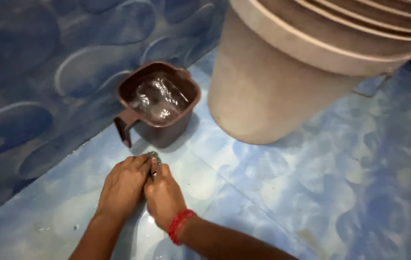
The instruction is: The person scrubs the tiled floor and the lower edge of the wall using a metal scouring pad, then dips a small brown pitcher into a bucket of water and pours it over the floor.
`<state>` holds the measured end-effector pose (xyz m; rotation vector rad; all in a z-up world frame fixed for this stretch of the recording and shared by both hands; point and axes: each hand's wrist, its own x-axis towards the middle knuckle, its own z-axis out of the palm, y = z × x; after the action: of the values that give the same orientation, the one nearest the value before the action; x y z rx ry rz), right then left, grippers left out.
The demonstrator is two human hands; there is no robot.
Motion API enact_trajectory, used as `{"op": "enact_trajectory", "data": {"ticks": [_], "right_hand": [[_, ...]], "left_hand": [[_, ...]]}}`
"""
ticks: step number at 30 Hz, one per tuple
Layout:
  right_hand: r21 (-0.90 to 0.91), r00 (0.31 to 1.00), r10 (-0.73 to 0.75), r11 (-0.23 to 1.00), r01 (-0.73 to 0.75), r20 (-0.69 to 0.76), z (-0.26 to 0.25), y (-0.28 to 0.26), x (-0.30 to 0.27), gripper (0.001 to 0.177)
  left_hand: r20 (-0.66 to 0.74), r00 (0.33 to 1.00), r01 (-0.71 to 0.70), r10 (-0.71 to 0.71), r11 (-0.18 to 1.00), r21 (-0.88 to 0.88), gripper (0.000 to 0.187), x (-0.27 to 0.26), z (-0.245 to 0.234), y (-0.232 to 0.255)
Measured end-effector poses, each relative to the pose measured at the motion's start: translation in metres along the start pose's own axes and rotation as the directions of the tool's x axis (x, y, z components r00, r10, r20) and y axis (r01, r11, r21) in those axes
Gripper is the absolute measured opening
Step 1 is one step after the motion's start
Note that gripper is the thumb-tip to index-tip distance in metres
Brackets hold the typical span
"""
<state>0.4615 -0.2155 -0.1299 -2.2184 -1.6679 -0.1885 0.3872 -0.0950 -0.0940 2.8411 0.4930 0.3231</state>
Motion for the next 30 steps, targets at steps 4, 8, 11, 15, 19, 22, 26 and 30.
{"op": "enact_trajectory", "data": {"ticks": [4,8,11,15,19,22,26,30], "right_hand": [[-0.074,0.982,-0.170,0.984,0.163,-0.088,0.002,0.016,0.025,0.047],[0.066,0.978,0.152,0.987,-0.144,-0.146,0.036,-0.018,0.046,0.068],[-0.258,0.930,-0.322,0.927,0.272,-0.177,0.063,-0.077,0.023,0.052],[-0.047,0.937,-0.235,0.972,0.230,-0.257,0.066,-0.033,0.047,0.059],[0.071,0.970,0.056,0.997,-0.040,-0.238,0.072,-0.031,0.076,0.055],[0.008,0.991,-0.117,0.993,0.118,-0.060,0.104,-0.131,0.067,0.056],[0.654,0.929,0.300,0.662,-0.366,0.216,0.093,-0.154,0.085,0.041],[0.054,0.980,-0.056,0.996,0.067,-0.193,0.039,-0.066,0.108,0.033]], "left_hand": [[0.084,0.993,-0.088,0.077,0.988,0.131,0.044,-0.003,-0.020,-0.036],[-0.043,0.994,-0.089,0.102,0.968,0.233,0.061,-0.021,-0.052,-0.079],[-0.096,0.994,0.074,-0.060,0.985,0.156,0.065,-0.038,-0.063,-0.093],[-0.035,0.996,0.087,-0.081,0.967,0.241,0.075,-0.072,-0.065,-0.116],[-0.223,0.963,0.005,0.150,0.819,0.574,0.084,-0.112,-0.075,-0.137],[0.036,0.986,0.116,-0.163,0.825,0.553,0.078,-0.130,-0.094,-0.149],[-0.052,0.999,0.024,0.002,0.876,0.481,0.076,-0.152,-0.099,-0.159],[-0.065,0.998,0.008,0.023,0.893,0.450,0.070,-0.173,-0.098,-0.171]]}}
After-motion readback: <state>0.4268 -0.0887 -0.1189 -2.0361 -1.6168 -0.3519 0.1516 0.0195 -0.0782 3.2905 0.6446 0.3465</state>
